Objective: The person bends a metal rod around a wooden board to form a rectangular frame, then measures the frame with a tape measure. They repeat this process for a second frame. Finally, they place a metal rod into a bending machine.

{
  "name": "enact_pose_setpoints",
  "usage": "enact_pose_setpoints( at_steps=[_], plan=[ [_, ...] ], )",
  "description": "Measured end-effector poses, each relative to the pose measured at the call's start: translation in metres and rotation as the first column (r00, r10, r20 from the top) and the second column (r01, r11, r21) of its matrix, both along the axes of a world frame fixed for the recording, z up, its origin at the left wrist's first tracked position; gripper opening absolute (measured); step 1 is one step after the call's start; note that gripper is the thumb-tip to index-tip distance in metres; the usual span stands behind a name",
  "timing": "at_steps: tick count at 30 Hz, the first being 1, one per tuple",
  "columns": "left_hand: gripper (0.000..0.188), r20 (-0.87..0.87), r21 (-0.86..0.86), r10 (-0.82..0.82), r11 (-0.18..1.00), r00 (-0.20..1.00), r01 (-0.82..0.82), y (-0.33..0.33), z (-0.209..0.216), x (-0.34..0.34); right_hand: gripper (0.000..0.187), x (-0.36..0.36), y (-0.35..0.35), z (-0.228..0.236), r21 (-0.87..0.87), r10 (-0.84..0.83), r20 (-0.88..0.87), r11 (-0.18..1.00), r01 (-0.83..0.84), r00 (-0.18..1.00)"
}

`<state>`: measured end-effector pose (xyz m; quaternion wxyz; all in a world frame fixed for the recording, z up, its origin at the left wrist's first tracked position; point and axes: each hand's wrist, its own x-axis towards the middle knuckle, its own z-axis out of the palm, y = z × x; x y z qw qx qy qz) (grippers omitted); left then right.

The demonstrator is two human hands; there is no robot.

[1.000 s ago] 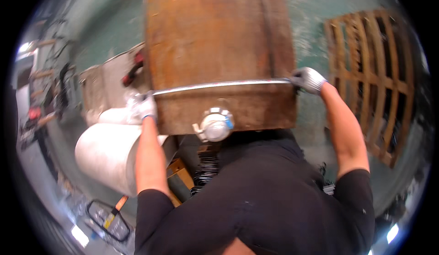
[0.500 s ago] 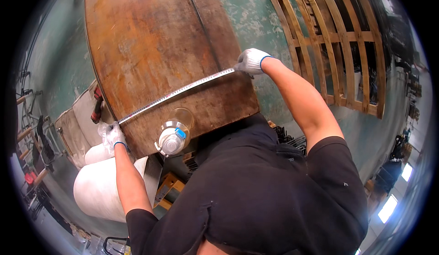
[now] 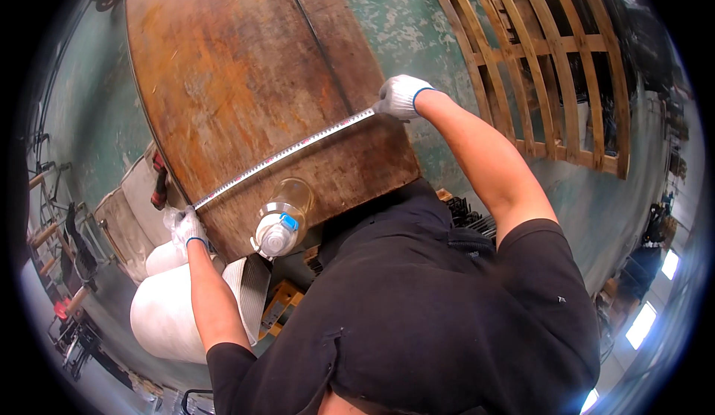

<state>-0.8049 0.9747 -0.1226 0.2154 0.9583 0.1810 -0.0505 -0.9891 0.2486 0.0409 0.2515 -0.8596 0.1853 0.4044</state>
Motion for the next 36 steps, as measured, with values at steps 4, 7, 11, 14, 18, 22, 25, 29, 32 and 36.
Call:
enact_pose_setpoints(
  at_steps=[4,7,11,14,18,22,25,29,32,36],
  plan=[
    [0.039,-0.105,-0.005,0.071,0.997,0.992,-0.072,-0.017,0.018,0.0,0.045,0.001,0.001,0.004,0.003,-0.012,-0.011,1.0,0.012,1.0],
    [0.038,-0.204,-0.058,0.118,0.989,0.972,-0.132,-0.046,0.049,-0.001,0.044,0.001,0.001,0.004,-0.004,-0.013,-0.026,1.0,0.013,1.0],
    [0.038,-0.261,-0.158,0.152,0.967,0.953,-0.197,-0.07,0.077,-0.004,0.044,-0.001,0.0,0.001,-0.006,-0.039,-0.044,0.999,0.039,0.998],
    [0.037,-0.281,-0.163,0.116,0.972,0.953,-0.166,-0.069,0.082,-0.003,0.043,-0.002,0.0,0.0,-0.017,-0.025,0.006,1.0,0.025,1.0],
    [0.04,-0.281,-0.05,0.129,0.988,0.951,-0.148,-0.056,0.072,-0.007,0.041,-0.002,0.001,-0.007,0.007,-0.015,0.016,1.0,0.015,1.0],
    [0.042,-0.226,0.07,0.07,0.996,0.972,-0.055,-0.058,0.086,0.003,0.042,-0.005,-0.003,-0.017,-0.022,0.016,0.079,1.0,-0.015,0.997],
    [0.041,-0.194,0.061,0.026,0.998,0.981,-0.014,-0.046,0.075,-0.009,0.041,0.0,0.002,-0.011,-0.009,-0.025,0.05,1.0,0.025,0.998],
    [0.037,-0.258,0.122,0.085,0.991,0.962,-0.055,-0.084,0.098,-0.004,0.046,-0.003,0.004,0.003,-0.016,-0.071,0.017,0.997,0.072,0.997],
    [0.025,-0.305,-0.196,0.125,0.962,0.944,-0.191,-0.062,0.087,-0.011,0.046,0.001,0.006,0.011,0.02,-0.059,0.017,0.998,0.058,0.998],
    [0.022,-0.251,-0.546,0.229,0.769,0.94,-0.333,-0.053,0.08,-0.024,0.04,-0.008,0.006,0.017,0.116,-0.112,0.06,0.988,0.105,0.992]
  ],
)
